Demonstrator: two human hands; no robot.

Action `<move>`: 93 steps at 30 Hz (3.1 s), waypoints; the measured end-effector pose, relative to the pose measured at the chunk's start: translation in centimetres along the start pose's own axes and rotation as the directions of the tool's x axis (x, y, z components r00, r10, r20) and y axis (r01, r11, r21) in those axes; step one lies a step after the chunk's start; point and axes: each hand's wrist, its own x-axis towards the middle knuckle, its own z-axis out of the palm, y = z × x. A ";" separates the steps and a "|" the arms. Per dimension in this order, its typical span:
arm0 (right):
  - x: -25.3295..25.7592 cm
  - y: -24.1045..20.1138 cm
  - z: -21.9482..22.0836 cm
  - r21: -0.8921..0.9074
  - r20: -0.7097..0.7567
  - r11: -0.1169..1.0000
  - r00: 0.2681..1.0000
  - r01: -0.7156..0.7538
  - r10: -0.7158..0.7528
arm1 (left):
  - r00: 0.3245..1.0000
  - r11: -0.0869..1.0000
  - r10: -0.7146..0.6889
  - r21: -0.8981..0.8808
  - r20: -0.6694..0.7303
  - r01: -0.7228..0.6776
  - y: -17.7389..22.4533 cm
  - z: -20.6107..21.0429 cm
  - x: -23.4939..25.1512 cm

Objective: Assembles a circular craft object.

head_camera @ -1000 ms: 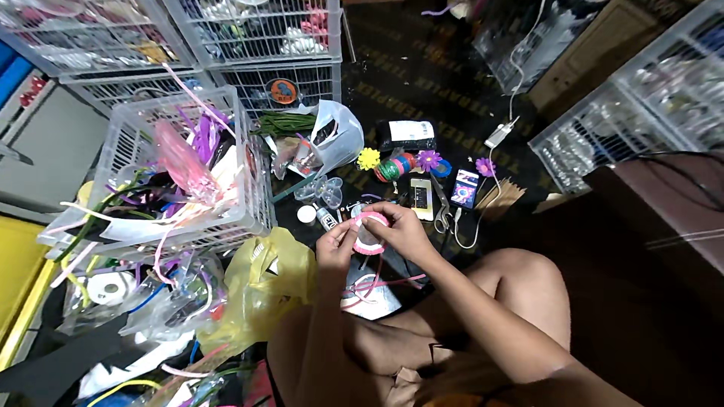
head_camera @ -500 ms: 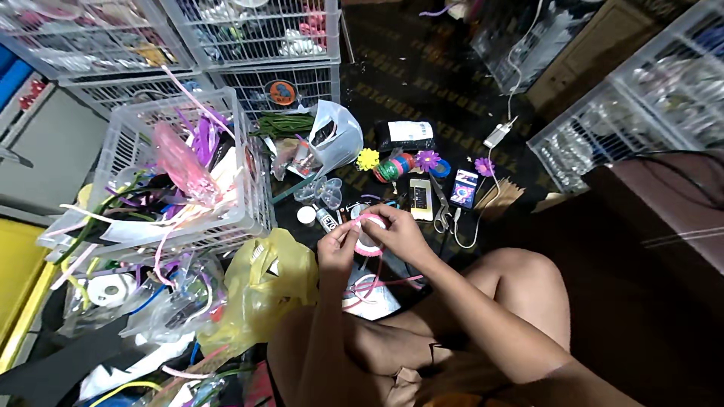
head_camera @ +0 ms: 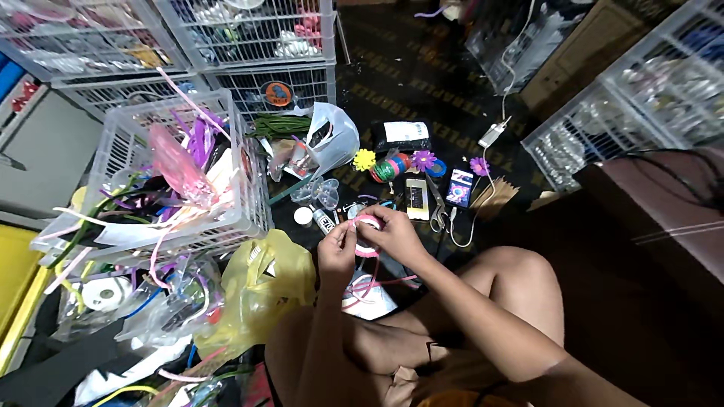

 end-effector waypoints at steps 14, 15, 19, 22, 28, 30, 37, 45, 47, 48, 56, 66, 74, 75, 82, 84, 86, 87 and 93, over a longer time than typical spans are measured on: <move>-0.3 2.0 -2.0 0.458 0.200 0.843 0.957 -0.281 0.210 | 0.940 0.923 -0.325 -0.250 -0.101 0.293 -0.9 0.2 1.0; -0.4 2.4 -2.1 0.470 0.217 0.831 0.952 -0.297 0.218 | 0.924 0.892 -0.376 -0.295 -0.070 0.341 -0.7 0.2 1.0; -0.6 3.7 -2.8 0.489 0.232 0.814 0.946 -0.314 0.226 | 0.875 0.816 -0.484 -0.355 0.012 0.456 -0.1 0.3 1.0; -0.6 4.6 -3.3 0.498 0.241 0.806 0.944 -0.320 0.226 | 0.921 0.886 -0.388 -0.268 0.016 0.378 -0.8 0.4 0.9; -0.5 5.6 -3.9 0.499 0.263 0.813 0.946 -0.300 0.187 | 0.994 0.993 -0.107 -0.057 -0.036 0.105 -1.9 1.5 0.6; -0.4 6.0 -4.0 0.503 0.256 0.816 0.951 -0.283 0.172 | 0.999 0.997 -0.036 0.069 -0.039 0.039 -2.0 1.8 0.6; 0.1 8.0 -3.7 0.526 0.249 0.804 0.954 -0.276 0.165 | 0.998 0.981 -0.003 0.194 0.055 -0.008 -3.5 1.5 1.2; 0.2 8.9 -2.1 0.480 0.184 0.862 0.979 -0.165 0.085 | 0.960 0.963 -0.267 -0.022 0.082 0.270 -4.0 2.6 1.4; 0.4 8.9 -2.0 0.416 0.178 0.896 0.980 -0.156 0.088 | 0.926 0.920 -0.367 -0.115 0.088 0.375 -3.9 2.7 1.4; 0.5 9.1 -1.8 0.390 0.177 0.910 0.981 -0.143 0.079 | 0.903 0.888 -0.424 -0.164 0.069 0.430 -3.7 2.8 1.4; 0.6 9.7 -1.0 0.439 0.179 0.893 0.983 -0.104 0.026 | 0.818 0.783 -0.572 -0.257 0.060 0.566 -3.0 2.5 1.4; 0.3 9.9 -0.3 0.498 0.134 0.865 0.981 0.055 -0.140 | 0.875 0.852 -0.480 -0.202 0.068 0.483 -3.2 2.0 0.7; 0.2 10.0 0.4 0.448 0.066 0.892 0.992 0.063 -0.103 | 0.937 0.937 -0.349 -0.028 0.005 0.349 -3.9 2.6 0.7; 0.3 10.0 0.4 0.451 0.053 0.891 0.995 0.056 -0.089 | 0.937 0.936 -0.348 -0.041 0.011 0.348 -3.9 2.6 0.7; 0.4 9.1 -0.8 0.423 0.061 0.903 0.997 -0.075 0.054 | 0.992 0.942 0.095 0.331 -0.087 -0.061 -4.0 2.6 0.3; 0.2 8.7 -0.9 0.432 0.060 0.897 0.995 -0.095 0.077 | 0.982 0.908 0.185 0.389 -0.037 -0.156 -4.3 2.8 0.1; -0.2 8.6 -0.6 0.455 0.033 0.888 0.997 -0.073 0.065 | 0.968 0.872 0.248 0.441 -0.021 -0.214 -4.8 3.0 0.0; -0.3 8.6 -0.5 0.465 0.023 0.883 0.998 -0.066 0.063 | 0.960 0.858 0.280 0.453 -0.019 -0.242 -4.9 3.1 0.0; -0.5 7.8 -0.5 0.463 0.025 0.885 0.999 -0.054 0.048 | 0.936 0.849 0.348 0.441 -0.048 -0.293 -5.0 3.5 -0.1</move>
